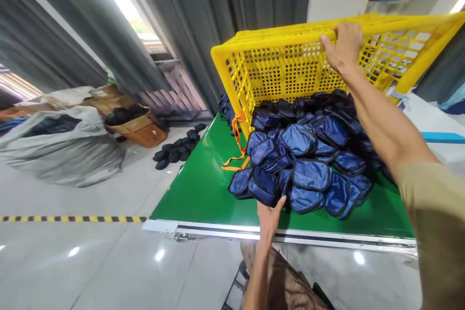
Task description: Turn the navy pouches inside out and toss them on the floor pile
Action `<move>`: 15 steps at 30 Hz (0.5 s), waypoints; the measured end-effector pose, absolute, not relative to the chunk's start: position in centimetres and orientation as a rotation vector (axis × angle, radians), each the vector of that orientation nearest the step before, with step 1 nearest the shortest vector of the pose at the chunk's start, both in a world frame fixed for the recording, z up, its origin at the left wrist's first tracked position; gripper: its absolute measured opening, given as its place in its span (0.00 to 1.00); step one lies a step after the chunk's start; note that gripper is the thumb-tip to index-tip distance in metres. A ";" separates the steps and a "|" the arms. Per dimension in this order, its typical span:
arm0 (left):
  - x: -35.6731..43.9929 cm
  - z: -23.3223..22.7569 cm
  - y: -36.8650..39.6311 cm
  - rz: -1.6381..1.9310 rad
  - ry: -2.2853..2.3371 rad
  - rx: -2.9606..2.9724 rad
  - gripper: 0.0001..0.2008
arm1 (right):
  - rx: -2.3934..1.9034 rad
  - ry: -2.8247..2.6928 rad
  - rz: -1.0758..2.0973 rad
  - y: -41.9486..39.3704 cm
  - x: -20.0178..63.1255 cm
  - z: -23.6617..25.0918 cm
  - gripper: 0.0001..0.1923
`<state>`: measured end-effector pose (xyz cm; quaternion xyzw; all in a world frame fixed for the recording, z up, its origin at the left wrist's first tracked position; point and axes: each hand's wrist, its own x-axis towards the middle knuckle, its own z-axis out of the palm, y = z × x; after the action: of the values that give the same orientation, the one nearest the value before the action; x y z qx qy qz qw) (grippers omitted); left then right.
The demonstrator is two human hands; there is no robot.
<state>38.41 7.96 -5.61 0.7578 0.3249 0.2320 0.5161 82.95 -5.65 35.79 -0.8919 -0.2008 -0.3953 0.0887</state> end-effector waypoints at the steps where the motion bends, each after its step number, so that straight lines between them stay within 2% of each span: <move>1: 38.0 -5.1 8.0 0.543 0.782 1.734 0.40 | -2.683 -0.593 -1.183 -5.7 83.3 35.8 0.60; 5: 36.9 -3.7 7.8 0.586 0.789 1.517 0.34 | -2.737 -0.753 -1.205 -7.3 83.3 35.2 0.57; 9: 36.2 -3.6 7.5 0.549 0.812 1.232 0.40 | -2.737 -0.832 -1.106 -9.9 80.8 33.3 0.59; 11: 35.7 -4.0 7.6 0.531 0.856 1.123 0.46 | -2.634 -0.994 -1.022 -12.1 77.7 29.8 0.54; 12: 35.4 -4.2 7.6 0.527 0.878 1.085 0.48 | -2.567 -1.121 -0.929 -13.5 75.6 27.1 0.46; 13: 35.1 -4.5 7.7 0.526 0.896 1.054 0.49 | -2.517 -1.213 -0.783 -15.2 73.2 23.8 0.39; 15: 34.6 -4.9 7.9 0.522 0.927 1.011 0.47 | -2.521 -1.266 -0.454 -19.1 67.8 16.0 0.35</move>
<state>34.60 7.90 -4.90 0.4612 0.4229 0.2383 0.7428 67.75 -19.15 15.99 -0.8733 -0.4387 -0.1574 0.1418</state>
